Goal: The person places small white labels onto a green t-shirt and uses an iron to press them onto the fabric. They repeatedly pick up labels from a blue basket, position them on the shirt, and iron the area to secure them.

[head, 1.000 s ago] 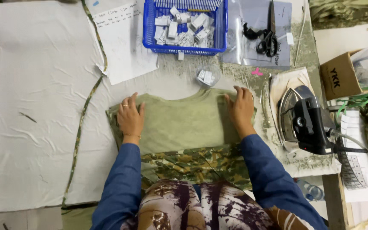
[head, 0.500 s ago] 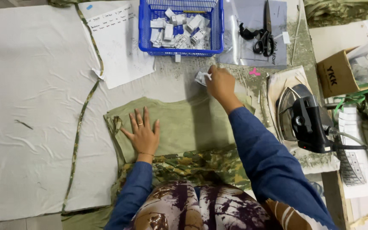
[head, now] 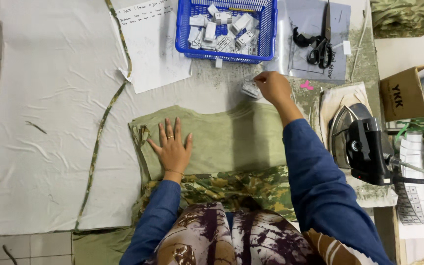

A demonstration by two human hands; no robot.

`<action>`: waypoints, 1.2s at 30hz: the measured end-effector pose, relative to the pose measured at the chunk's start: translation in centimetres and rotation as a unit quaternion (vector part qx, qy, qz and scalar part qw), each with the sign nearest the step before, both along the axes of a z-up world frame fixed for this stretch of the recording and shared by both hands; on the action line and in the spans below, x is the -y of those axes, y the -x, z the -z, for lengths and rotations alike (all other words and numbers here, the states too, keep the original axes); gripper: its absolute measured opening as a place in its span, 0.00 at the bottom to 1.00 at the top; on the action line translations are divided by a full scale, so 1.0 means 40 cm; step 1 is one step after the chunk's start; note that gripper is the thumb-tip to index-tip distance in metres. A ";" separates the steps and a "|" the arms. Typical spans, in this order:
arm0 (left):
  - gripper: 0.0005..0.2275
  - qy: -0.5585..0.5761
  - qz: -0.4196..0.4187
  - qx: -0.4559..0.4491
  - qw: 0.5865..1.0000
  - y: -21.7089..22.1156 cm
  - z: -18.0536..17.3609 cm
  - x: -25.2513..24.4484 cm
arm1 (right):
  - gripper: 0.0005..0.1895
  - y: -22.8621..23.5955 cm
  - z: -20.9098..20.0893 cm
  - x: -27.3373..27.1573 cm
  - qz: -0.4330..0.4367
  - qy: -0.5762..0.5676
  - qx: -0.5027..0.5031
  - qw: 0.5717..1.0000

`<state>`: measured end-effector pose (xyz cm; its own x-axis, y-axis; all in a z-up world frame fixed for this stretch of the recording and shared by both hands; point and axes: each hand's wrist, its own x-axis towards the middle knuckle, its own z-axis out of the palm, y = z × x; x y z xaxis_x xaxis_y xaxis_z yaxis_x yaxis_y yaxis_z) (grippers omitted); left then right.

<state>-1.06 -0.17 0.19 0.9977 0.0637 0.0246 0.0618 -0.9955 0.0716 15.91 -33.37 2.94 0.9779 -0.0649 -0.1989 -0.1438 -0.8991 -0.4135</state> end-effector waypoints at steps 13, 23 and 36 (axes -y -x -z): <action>0.24 0.090 -0.012 0.007 0.996 0.028 -0.026 0.050 | 0.10 0.381 0.074 -0.178 -0.030 -0.228 -0.052 0.972; 0.10 0.264 0.202 -0.082 0.940 0.071 0.037 0.180 | 0.22 0.505 0.040 -0.213 0.135 -0.494 -0.049 0.858; 0.34 0.205 -0.030 -0.067 0.976 0.020 -0.129 0.127 | 0.17 0.384 -0.025 -0.207 0.024 -0.139 -0.012 0.990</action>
